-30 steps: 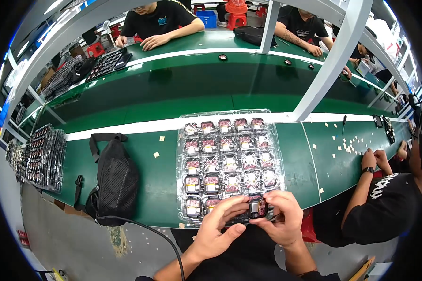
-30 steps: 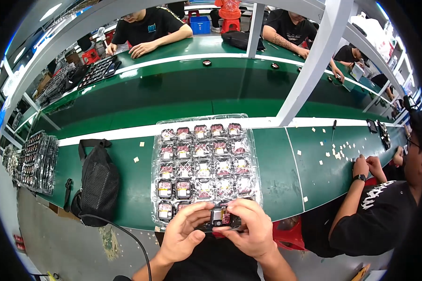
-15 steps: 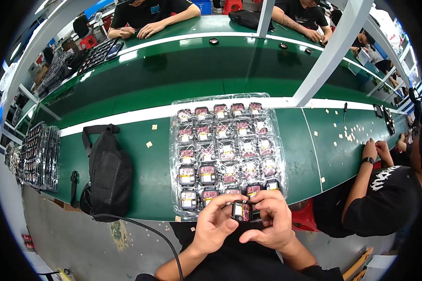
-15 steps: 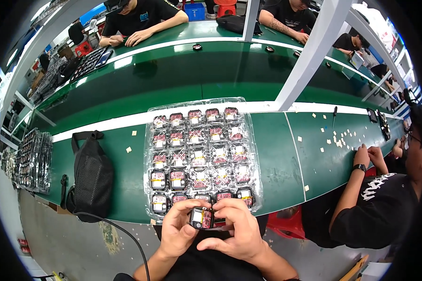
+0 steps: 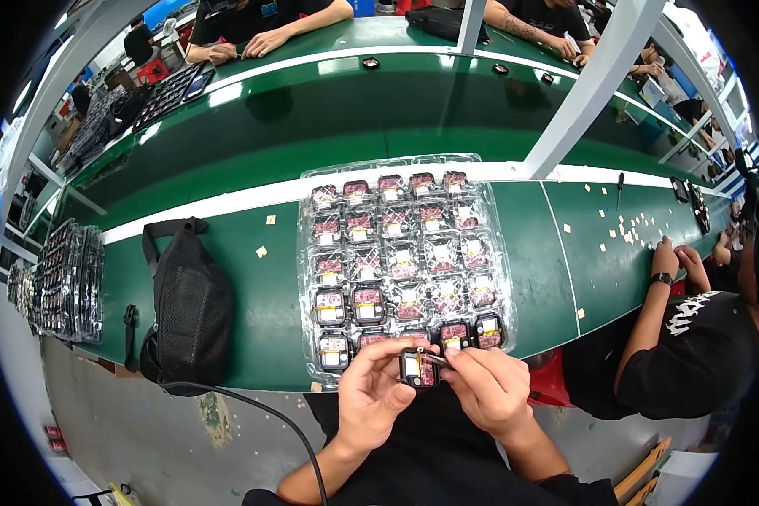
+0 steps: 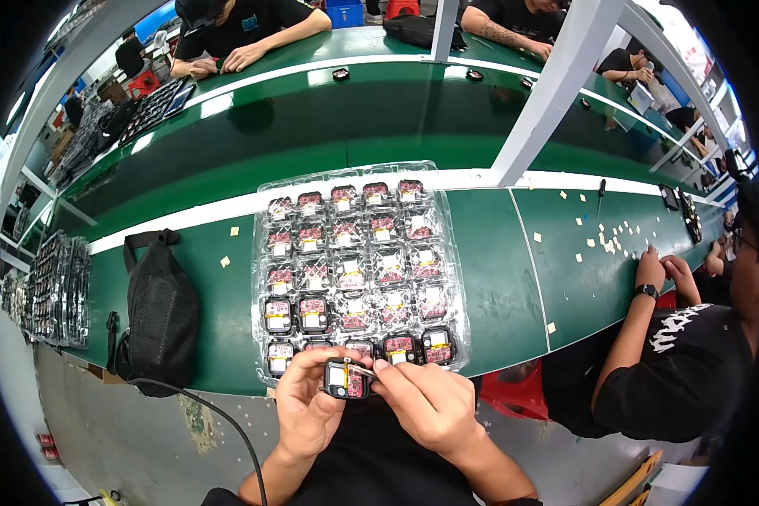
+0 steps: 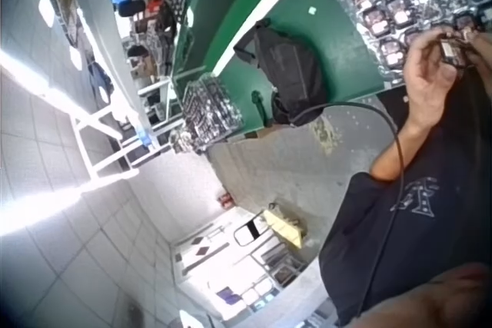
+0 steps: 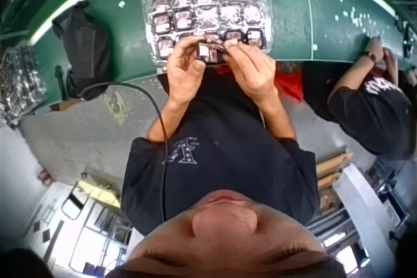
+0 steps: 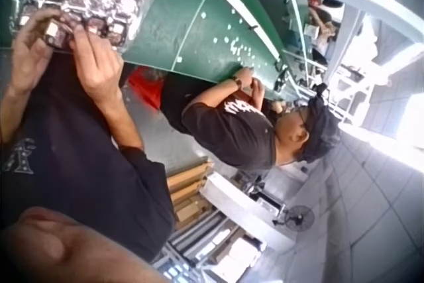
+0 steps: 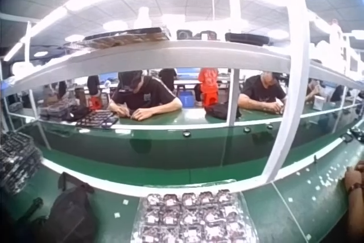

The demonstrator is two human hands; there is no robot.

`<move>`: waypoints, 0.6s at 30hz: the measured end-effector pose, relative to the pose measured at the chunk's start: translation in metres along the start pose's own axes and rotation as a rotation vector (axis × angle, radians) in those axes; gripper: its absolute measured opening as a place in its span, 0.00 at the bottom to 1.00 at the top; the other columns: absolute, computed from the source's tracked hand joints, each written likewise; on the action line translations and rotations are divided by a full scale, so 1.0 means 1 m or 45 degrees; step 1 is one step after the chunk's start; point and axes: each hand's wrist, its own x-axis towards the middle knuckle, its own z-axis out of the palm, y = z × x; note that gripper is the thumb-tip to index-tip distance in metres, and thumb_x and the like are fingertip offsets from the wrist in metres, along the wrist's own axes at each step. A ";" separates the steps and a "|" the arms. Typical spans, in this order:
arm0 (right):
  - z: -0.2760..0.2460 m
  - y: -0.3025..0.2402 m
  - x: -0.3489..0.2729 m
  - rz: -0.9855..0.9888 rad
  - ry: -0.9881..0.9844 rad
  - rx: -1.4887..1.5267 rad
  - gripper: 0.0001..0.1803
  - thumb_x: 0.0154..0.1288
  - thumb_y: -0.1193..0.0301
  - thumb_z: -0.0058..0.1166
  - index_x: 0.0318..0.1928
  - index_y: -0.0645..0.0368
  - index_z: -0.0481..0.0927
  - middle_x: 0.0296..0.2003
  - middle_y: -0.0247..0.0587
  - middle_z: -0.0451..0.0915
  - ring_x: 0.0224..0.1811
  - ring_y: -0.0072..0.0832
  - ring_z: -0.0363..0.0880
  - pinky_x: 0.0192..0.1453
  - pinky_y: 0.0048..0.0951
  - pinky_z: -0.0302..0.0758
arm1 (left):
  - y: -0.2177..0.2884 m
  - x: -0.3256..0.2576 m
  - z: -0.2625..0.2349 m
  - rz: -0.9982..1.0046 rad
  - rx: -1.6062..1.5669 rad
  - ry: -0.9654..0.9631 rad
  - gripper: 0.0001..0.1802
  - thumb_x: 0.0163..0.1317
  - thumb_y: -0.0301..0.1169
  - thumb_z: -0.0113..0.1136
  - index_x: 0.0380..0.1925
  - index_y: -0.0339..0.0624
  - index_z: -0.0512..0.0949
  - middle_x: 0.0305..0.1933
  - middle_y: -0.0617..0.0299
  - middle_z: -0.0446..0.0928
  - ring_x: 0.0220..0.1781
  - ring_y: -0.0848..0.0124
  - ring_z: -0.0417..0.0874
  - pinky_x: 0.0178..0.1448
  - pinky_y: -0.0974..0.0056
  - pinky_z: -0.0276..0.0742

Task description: Manually assemble and inspect small electronic units on a production line.

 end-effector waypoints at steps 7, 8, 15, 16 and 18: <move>0.000 0.003 -0.005 -0.052 0.052 -0.099 0.15 0.53 0.76 0.75 0.43 0.64 0.88 0.34 0.39 0.85 0.22 0.27 0.76 0.23 0.27 0.70 | -0.002 -0.001 0.001 -0.037 0.006 0.004 0.31 0.68 0.34 0.71 0.64 0.32 0.69 0.66 0.42 0.76 0.68 0.54 0.79 0.73 0.52 0.75; 0.000 0.004 -0.005 -0.062 0.059 -0.100 0.15 0.53 0.76 0.75 0.42 0.64 0.88 0.34 0.39 0.86 0.22 0.27 0.76 0.23 0.27 0.70 | -0.001 -0.001 0.001 -0.042 0.013 0.004 0.31 0.68 0.33 0.72 0.65 0.31 0.69 0.66 0.42 0.76 0.68 0.54 0.79 0.73 0.52 0.75; 0.002 0.005 -0.007 -0.061 0.086 -0.072 0.13 0.54 0.77 0.74 0.41 0.64 0.88 0.34 0.39 0.86 0.21 0.28 0.75 0.23 0.28 0.69 | -0.001 -0.002 0.003 -0.089 0.014 -0.014 0.30 0.68 0.30 0.71 0.65 0.30 0.69 0.66 0.44 0.75 0.70 0.56 0.78 0.74 0.54 0.72; 0.002 0.005 -0.007 -0.060 0.085 -0.070 0.13 0.54 0.77 0.74 0.41 0.64 0.88 0.34 0.39 0.86 0.21 0.28 0.75 0.23 0.28 0.69 | -0.001 -0.002 0.003 -0.091 0.015 -0.012 0.30 0.68 0.30 0.71 0.65 0.30 0.69 0.66 0.44 0.75 0.70 0.56 0.78 0.74 0.54 0.72; 0.002 0.006 -0.007 -0.050 0.075 -0.035 0.13 0.54 0.77 0.74 0.41 0.64 0.88 0.34 0.40 0.86 0.21 0.28 0.75 0.23 0.28 0.70 | -0.002 -0.005 0.003 -0.118 0.011 -0.020 0.30 0.68 0.29 0.71 0.65 0.30 0.69 0.66 0.44 0.76 0.71 0.56 0.77 0.75 0.54 0.71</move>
